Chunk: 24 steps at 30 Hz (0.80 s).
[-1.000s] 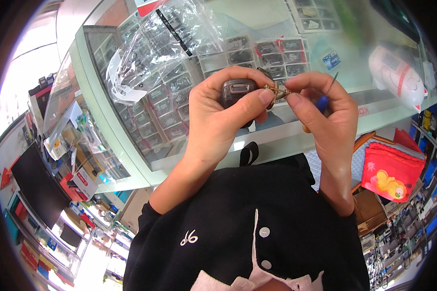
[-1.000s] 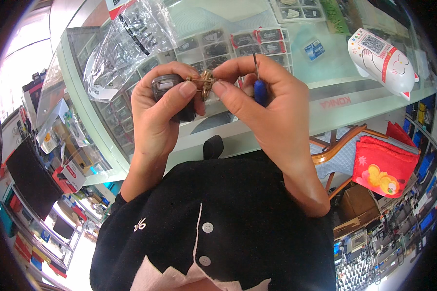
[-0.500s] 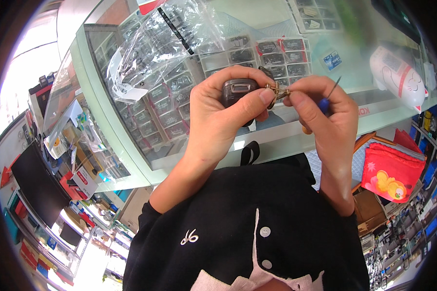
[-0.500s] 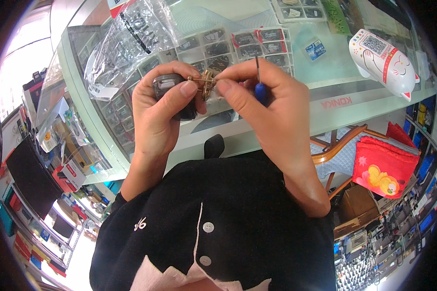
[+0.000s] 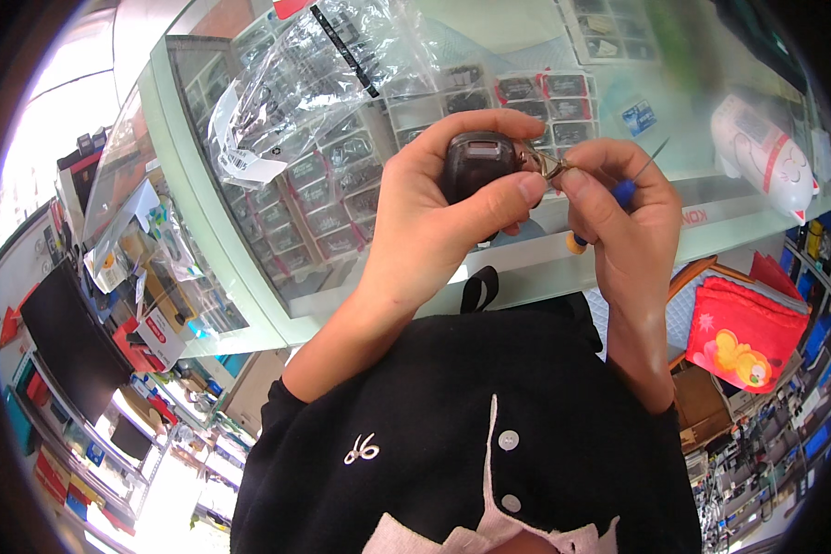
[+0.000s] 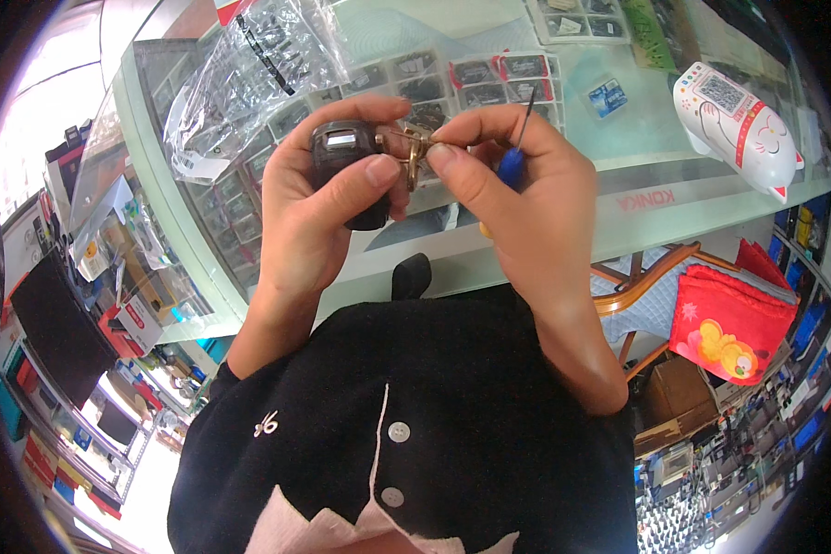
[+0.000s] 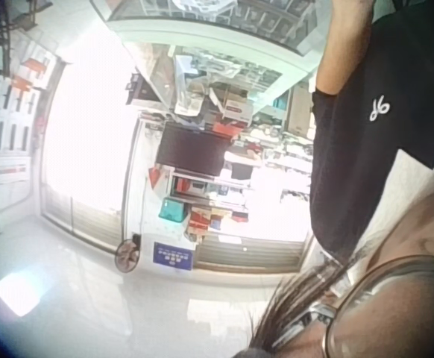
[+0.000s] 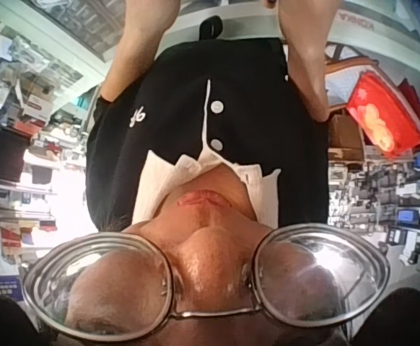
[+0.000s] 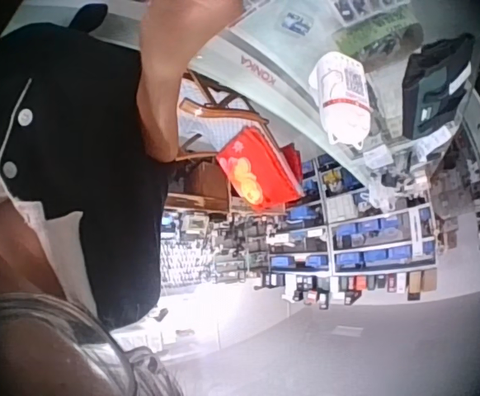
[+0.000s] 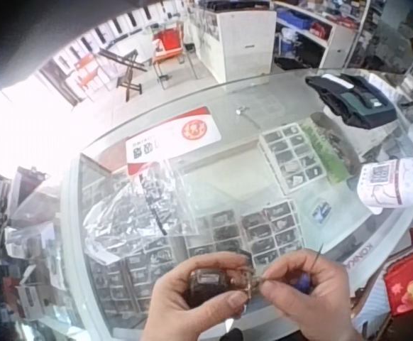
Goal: The person manipulates a black car key fob and a small metal key ring using a thin metal tool and a blue-handled screwdriver. They attempt to open the fob, remove the ring, and reattach it while working at a glass display counter in a cluttered workshop.
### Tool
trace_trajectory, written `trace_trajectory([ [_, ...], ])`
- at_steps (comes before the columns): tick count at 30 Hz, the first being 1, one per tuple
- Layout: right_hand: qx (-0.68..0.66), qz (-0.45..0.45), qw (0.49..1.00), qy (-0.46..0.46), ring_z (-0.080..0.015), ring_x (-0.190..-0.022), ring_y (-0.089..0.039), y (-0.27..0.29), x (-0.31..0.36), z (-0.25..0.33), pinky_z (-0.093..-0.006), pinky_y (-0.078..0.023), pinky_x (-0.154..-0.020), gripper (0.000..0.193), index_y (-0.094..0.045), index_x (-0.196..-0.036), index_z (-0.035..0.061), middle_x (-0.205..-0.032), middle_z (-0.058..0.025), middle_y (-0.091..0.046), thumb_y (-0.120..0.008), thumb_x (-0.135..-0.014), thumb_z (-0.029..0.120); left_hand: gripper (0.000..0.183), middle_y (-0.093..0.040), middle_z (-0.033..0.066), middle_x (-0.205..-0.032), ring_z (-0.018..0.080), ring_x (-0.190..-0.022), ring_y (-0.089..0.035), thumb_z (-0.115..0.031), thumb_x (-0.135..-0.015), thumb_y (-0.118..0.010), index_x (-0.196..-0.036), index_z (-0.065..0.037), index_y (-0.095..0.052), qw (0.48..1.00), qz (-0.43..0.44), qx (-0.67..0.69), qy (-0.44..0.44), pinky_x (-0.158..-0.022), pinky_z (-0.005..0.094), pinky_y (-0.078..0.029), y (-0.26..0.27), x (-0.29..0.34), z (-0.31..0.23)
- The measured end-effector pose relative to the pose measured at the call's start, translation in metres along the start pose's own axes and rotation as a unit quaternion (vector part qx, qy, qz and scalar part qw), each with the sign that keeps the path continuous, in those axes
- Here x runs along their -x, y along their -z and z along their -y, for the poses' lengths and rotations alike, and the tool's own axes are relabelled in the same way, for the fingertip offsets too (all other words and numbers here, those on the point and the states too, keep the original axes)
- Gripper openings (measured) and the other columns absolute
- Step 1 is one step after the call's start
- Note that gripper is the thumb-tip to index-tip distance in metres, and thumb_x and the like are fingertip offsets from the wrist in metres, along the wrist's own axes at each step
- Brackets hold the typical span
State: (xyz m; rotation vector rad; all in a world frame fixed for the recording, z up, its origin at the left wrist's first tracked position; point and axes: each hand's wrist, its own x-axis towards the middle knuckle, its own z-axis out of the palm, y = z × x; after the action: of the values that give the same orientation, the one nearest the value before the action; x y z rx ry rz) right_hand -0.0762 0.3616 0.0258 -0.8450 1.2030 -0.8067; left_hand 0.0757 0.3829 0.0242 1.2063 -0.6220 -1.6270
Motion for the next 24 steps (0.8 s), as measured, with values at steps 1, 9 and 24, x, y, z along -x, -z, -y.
trace_trajectory([
  [1, -0.004, 0.002, 1.000, 0.006, -0.0002, -0.058, -0.043, 0.000, -0.001, -0.002, -0.0138, -0.031, -0.047, 0.012, -0.058, -0.084, 0.0023, -0.069, 0.0027, -0.054, -0.064, -0.075, 0.008, 0.027, -0.059, 0.0093, -0.082, 0.0134, -0.062, -0.055, -0.002, -0.074, -0.059, -0.099, 0.005, -0.053, 1.000, 0.004, -0.010, 0.001, -0.054, 0.0232, -0.045, 0.000, 0.000, 0.000],
  [9, -0.090, -0.006, 0.996, 0.026, -0.0011, -0.059, -0.045, -0.005, -0.001, -0.012, -0.0138, -0.033, -0.046, 0.015, -0.055, -0.088, 0.0020, -0.076, 0.0003, -0.057, -0.062, -0.076, 0.008, 0.036, -0.057, 0.0079, -0.088, 0.0115, -0.064, -0.054, -0.002, -0.073, -0.057, -0.107, 0.004, -0.048, 1.000, 0.000, -0.020, -0.003, -0.057, 0.0229, -0.045, -0.001, 0.001, -0.003],
  [24, -0.049, -0.026, 0.992, 0.117, -0.0056, -0.070, -0.047, -0.010, 0.001, -0.012, -0.0175, -0.039, -0.064, 0.013, -0.054, -0.087, 0.0004, -0.089, -0.0037, -0.056, -0.059, -0.075, -0.001, 0.044, -0.051, 0.0139, -0.109, 0.0160, -0.086, -0.053, -0.020, -0.082, -0.044, -0.120, 0.002, -0.042, 0.986, 0.048, -0.138, -0.075, -0.076, 0.0252, -0.042, 0.001, 0.008, -0.008],
])
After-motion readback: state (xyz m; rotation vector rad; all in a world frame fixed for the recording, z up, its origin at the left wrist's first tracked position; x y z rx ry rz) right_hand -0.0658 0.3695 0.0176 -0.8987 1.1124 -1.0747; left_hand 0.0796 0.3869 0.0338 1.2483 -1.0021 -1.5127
